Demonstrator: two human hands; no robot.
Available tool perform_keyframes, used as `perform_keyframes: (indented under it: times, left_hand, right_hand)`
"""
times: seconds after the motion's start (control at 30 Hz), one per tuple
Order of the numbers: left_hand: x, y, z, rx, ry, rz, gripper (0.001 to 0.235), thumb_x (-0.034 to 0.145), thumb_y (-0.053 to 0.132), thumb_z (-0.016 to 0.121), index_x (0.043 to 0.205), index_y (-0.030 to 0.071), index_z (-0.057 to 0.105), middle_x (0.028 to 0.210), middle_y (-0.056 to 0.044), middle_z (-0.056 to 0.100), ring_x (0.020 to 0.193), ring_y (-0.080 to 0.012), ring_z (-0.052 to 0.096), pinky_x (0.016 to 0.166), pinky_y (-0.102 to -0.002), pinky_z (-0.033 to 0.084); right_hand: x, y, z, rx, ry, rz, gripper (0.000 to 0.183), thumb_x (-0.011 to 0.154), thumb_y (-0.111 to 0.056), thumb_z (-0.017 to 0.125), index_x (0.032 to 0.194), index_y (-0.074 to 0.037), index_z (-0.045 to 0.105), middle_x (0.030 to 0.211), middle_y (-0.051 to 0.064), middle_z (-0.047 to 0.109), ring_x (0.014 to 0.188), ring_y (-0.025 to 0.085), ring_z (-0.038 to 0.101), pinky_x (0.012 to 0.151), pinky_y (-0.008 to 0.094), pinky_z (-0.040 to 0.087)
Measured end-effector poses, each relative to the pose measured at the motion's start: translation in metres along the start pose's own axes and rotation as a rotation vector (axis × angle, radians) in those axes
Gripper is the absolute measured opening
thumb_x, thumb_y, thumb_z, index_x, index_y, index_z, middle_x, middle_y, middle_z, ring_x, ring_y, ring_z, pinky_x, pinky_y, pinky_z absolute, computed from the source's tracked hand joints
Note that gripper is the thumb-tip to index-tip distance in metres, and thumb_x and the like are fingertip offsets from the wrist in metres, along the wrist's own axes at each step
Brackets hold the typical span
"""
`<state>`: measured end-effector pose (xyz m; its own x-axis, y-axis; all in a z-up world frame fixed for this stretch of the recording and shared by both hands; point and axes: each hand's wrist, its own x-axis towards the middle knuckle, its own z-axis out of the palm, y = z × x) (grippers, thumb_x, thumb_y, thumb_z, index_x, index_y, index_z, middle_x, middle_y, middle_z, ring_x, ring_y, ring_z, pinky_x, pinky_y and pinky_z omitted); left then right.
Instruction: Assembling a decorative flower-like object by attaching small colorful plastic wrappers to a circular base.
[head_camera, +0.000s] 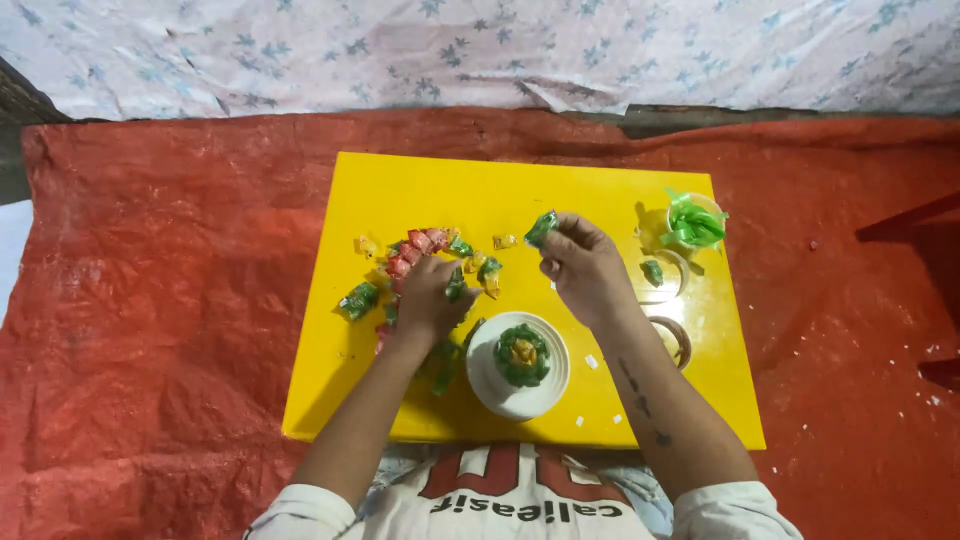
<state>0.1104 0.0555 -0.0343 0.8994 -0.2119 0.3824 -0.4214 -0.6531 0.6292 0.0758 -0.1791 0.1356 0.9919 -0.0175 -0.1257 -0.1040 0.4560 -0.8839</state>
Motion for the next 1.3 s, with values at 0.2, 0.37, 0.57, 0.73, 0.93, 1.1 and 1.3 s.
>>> perform_keyframes:
  times: [0.2,0.37,0.57,0.73,0.93,1.1,1.3]
  left_hand:
    - [0.013,0.087,-0.079,0.039,-0.258,-0.158,0.056,0.085,0.043,0.077,0.125,0.004,0.070,0.144,-0.026,0.047,0.135,-0.0468,0.050,0.109,-0.057,0.044]
    - [-0.012,0.116,-0.079,-0.400,-0.055,-0.360,0.033,0.094,0.040,0.074,0.116,0.015,0.077,0.115,-0.009,0.065,0.103,-0.0272,0.068,0.085,-0.041,0.055]
    - [-0.028,0.187,-0.111,-1.222,-0.117,-0.242,0.043,0.097,0.028,0.071,0.129,-0.001,0.070,0.101,-0.010,0.071,0.094,-0.0134,0.062,0.087,-0.035,0.054]
    - [-0.031,0.185,-0.116,-1.195,-0.116,-0.248,0.036,0.092,0.005,0.074,0.126,-0.005,0.070,0.102,-0.017,0.078,0.096,-0.0181,0.070,0.089,-0.037,0.057]
    - [-0.033,0.179,-0.109,-1.069,-0.026,-0.123,0.033,0.091,0.004,0.072,0.123,-0.004,0.071,0.095,-0.015,0.074,0.090,-0.0181,0.067,0.080,-0.036,0.058]
    - [-0.036,0.176,-0.108,-0.924,0.023,0.029,0.036,0.089,0.002,0.069,0.125,-0.001,0.071,0.096,-0.015,0.072,0.088,-0.0218,0.067,0.078,-0.040,0.058]
    - [-0.034,0.191,-0.114,-0.763,-0.002,0.029,0.030,0.097,0.017,0.067,0.125,0.007,0.069,0.107,-0.007,0.068,0.092,-0.0167,0.067,0.078,-0.030,0.062]
  right_hand:
    - [-0.028,0.007,-0.011,0.152,-0.002,0.015,0.017,0.094,-0.005,0.070,0.110,-0.002,0.065,0.092,0.007,0.063,0.084,0.018,0.068,0.073,0.028,0.062]
    - [-0.055,0.017,0.001,-0.158,0.002,-0.492,0.016,0.085,0.013,0.074,0.100,0.009,0.068,0.095,0.020,0.065,0.090,0.025,0.070,0.077,0.038,0.064]
    - [-0.074,0.029,0.006,-0.844,0.011,-1.255,0.018,0.078,0.000,0.084,0.092,-0.012,0.083,0.099,0.011,0.070,0.088,0.022,0.069,0.073,0.031,0.062]
    - [-0.087,0.019,0.013,-0.848,-0.115,-1.100,0.025,0.080,0.003,0.078,0.097,-0.013,0.084,0.101,0.012,0.072,0.087,0.023,0.073,0.074,0.032,0.064]
    - [-0.094,0.008,0.013,-0.584,-0.062,-0.886,0.020,0.087,-0.002,0.077,0.107,-0.001,0.078,0.101,0.020,0.075,0.088,0.023,0.075,0.070,0.030,0.064]
    - [-0.094,0.009,0.019,-0.605,-0.051,-0.829,0.024,0.084,-0.006,0.081,0.108,0.001,0.078,0.096,0.019,0.075,0.080,0.022,0.076,0.065,0.031,0.065]
    - [-0.103,0.006,0.024,-0.796,-0.027,-0.816,0.018,0.090,0.003,0.074,0.106,-0.006,0.076,0.105,0.015,0.078,0.097,0.025,0.080,0.084,0.033,0.068]
